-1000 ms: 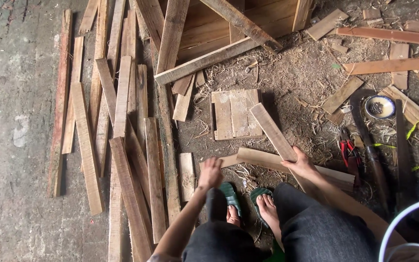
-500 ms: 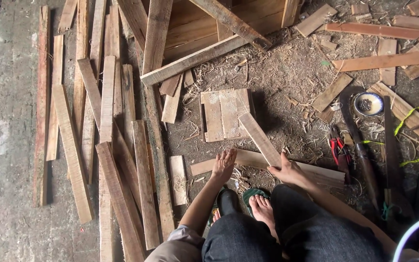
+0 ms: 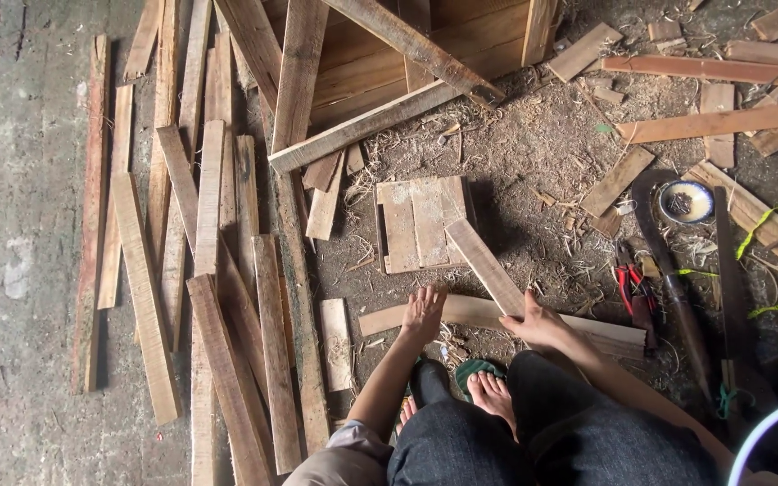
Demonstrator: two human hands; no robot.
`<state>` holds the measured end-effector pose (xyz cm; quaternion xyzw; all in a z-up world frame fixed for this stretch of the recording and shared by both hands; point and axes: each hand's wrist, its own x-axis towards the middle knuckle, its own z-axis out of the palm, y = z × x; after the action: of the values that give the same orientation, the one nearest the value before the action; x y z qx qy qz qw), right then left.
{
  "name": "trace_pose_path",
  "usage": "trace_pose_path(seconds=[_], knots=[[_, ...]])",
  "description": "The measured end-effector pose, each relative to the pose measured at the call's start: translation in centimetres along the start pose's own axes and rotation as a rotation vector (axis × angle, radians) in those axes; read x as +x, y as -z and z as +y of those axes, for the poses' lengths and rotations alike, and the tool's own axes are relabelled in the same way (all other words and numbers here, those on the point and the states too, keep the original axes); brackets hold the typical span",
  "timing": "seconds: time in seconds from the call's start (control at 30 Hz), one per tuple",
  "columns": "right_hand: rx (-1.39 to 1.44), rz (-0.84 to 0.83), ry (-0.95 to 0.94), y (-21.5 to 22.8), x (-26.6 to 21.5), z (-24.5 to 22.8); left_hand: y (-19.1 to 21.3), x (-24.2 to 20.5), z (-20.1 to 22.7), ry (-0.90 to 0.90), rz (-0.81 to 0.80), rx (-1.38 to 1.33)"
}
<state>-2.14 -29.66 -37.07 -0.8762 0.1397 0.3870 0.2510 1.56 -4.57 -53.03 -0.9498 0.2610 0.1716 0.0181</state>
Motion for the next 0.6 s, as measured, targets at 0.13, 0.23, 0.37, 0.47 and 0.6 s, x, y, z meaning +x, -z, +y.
trace_pose_path(seconds=[0.13, 0.23, 0.37, 0.47, 0.6], knots=[[-0.052, -0.008, -0.009, 0.3, -0.2, 0.0, -1.1, -0.5, 0.2, -0.020, 0.089, 0.032], [-0.024, -0.006, -0.004, 0.1, 0.4, 0.4, -0.9, -1.6, 0.1, -0.100, 0.346, 0.008], [-0.047, -0.017, 0.008, 0.0, 0.2, 0.8, -1.5, -2.7, 0.4, -0.116, 0.302, -0.143], [-0.035, 0.005, 0.018, -0.3, 0.8, 1.1, -3.7, -2.9, -0.5, 0.030, 0.164, -0.511], [-0.279, 0.313, 0.341, -34.5, 9.4, 12.4, -0.3, -7.2, -3.2, -0.036, 0.205, -0.975]])
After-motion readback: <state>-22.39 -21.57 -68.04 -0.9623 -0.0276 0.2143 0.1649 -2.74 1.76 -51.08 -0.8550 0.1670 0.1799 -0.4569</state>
